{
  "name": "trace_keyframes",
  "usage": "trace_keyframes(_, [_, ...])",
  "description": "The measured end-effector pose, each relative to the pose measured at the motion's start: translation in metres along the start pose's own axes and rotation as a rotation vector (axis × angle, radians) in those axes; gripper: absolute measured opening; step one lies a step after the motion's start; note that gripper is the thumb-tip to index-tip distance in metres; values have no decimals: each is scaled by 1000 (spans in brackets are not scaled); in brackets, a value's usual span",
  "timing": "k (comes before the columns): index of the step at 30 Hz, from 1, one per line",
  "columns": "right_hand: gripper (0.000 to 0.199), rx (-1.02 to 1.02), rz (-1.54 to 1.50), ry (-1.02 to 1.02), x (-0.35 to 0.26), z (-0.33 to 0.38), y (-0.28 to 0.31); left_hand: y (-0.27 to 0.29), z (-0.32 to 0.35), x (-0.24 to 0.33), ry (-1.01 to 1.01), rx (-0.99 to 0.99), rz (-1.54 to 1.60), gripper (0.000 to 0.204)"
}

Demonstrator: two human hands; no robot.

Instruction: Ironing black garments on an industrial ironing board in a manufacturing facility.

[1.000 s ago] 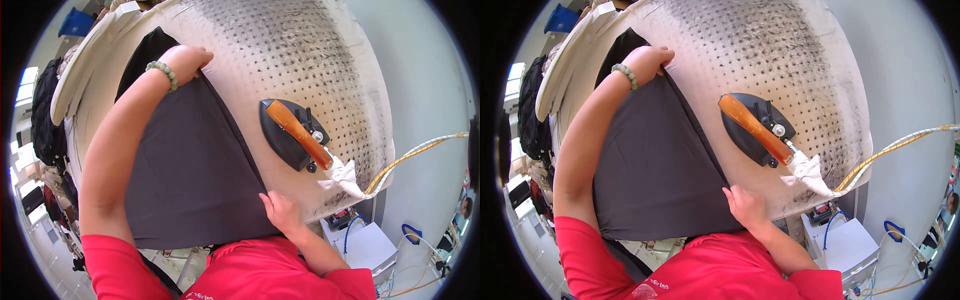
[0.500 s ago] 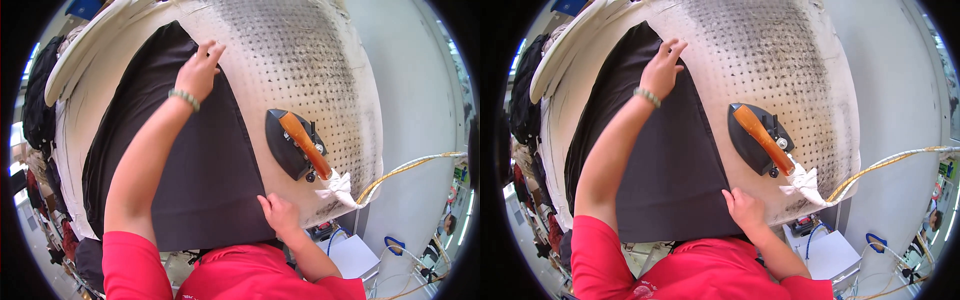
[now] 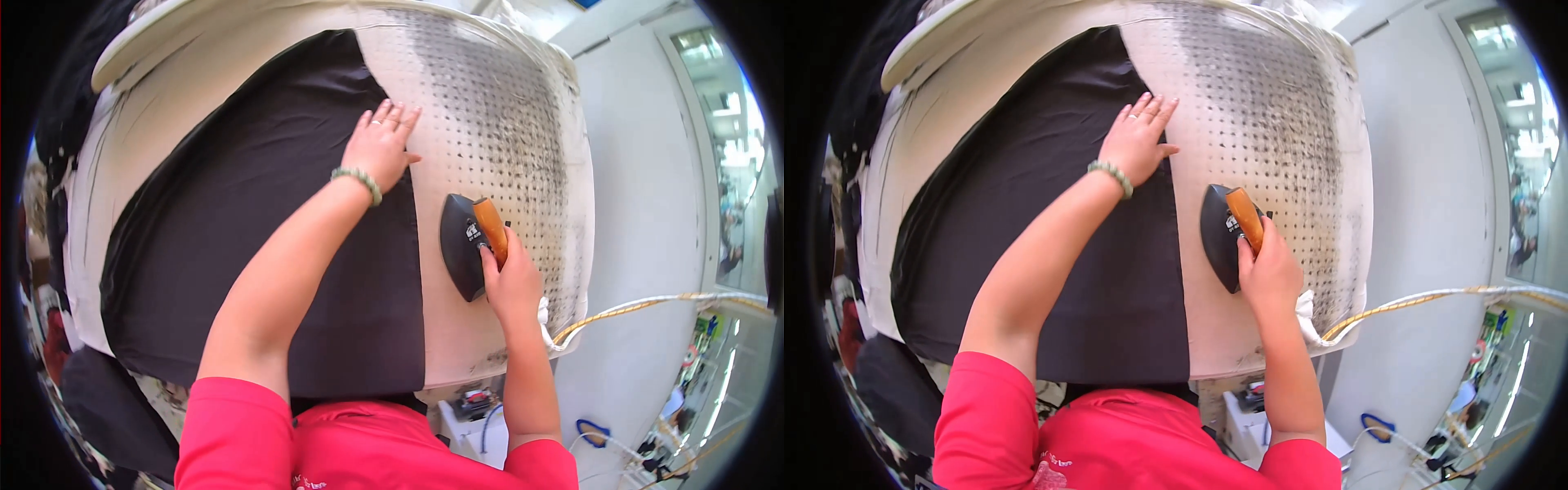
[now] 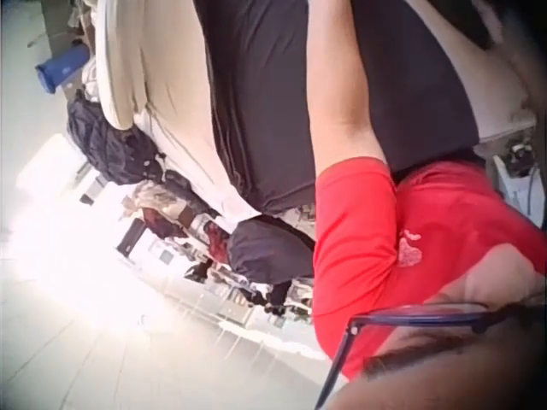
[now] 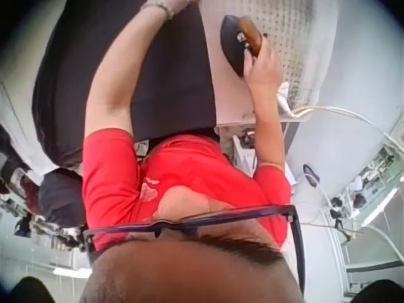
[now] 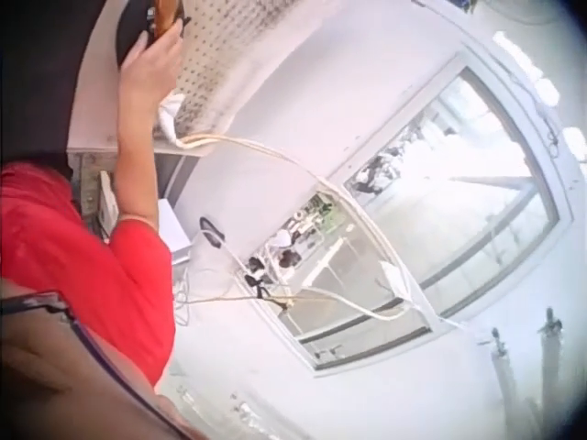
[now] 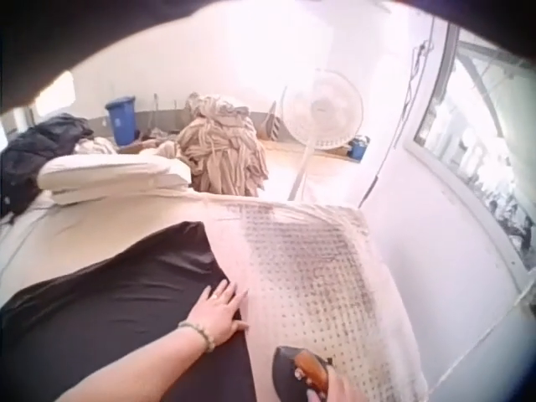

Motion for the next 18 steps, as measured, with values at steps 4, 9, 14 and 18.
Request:
trace_keyframes(4, [55,-493,-353,-422,32,-19,-33,74,132,57,-169,149,337,49])
trace_keyframes(9, [63,-359,-148,126,-105,-29,-31,69,282,125,-196,-255,419,44])
trace_keyframes(14, [30,-572,4,587,-234,-23,-92,30,275,192,-348,-373,267,35])
trace_keyframes(18, [26,-584,158,583,-241,-51,-112,10,272,215,-418,-373,283,32])
Point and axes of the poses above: each hand's wrist, its own z-axis away from the middle knuckle, its own y-axis out of the back of the hand, x = y × z, the point moved 10 cm from there along -z, towards the middle knuckle, and after that the axes turned 5 degrees about -z, right-handed, at the moved point
